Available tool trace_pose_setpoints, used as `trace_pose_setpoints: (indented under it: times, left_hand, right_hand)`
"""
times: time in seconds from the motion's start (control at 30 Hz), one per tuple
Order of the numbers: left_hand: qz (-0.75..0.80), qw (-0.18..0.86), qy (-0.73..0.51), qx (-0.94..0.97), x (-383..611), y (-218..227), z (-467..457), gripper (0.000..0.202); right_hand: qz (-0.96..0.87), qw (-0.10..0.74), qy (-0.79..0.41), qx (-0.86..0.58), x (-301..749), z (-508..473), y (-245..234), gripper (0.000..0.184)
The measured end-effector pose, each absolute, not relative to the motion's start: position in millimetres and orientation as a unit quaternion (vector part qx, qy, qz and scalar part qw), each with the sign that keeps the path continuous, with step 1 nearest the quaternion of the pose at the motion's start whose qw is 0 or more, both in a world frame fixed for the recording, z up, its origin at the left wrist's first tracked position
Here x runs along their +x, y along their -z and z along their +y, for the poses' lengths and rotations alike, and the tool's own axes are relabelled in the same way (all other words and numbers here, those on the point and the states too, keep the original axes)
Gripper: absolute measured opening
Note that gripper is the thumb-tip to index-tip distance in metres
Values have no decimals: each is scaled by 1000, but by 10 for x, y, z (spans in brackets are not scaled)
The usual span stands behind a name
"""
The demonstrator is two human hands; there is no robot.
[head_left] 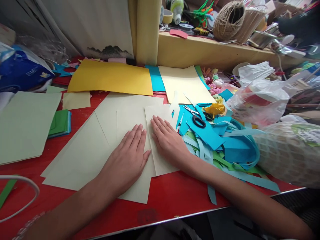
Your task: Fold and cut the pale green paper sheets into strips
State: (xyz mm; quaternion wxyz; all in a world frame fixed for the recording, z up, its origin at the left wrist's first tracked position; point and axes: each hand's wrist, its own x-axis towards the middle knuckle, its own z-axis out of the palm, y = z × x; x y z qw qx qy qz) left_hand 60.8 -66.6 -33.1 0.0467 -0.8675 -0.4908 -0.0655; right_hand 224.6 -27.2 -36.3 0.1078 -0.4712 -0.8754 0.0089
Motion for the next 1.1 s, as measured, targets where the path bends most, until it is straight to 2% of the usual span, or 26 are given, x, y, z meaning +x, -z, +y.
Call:
trace_pose_setpoints:
  times: [0.27, 1.1]
  left_hand:
    - [-525, 23, 34, -850, 596, 369, -632, 62]
    - [-578, 18, 60, -813, 731, 374, -741, 62]
  right_hand:
    - [-884, 65, -24, -462, 2252, -330, 372, 52]
    - [-868, 72, -23, -491, 2203, -380, 364, 52]
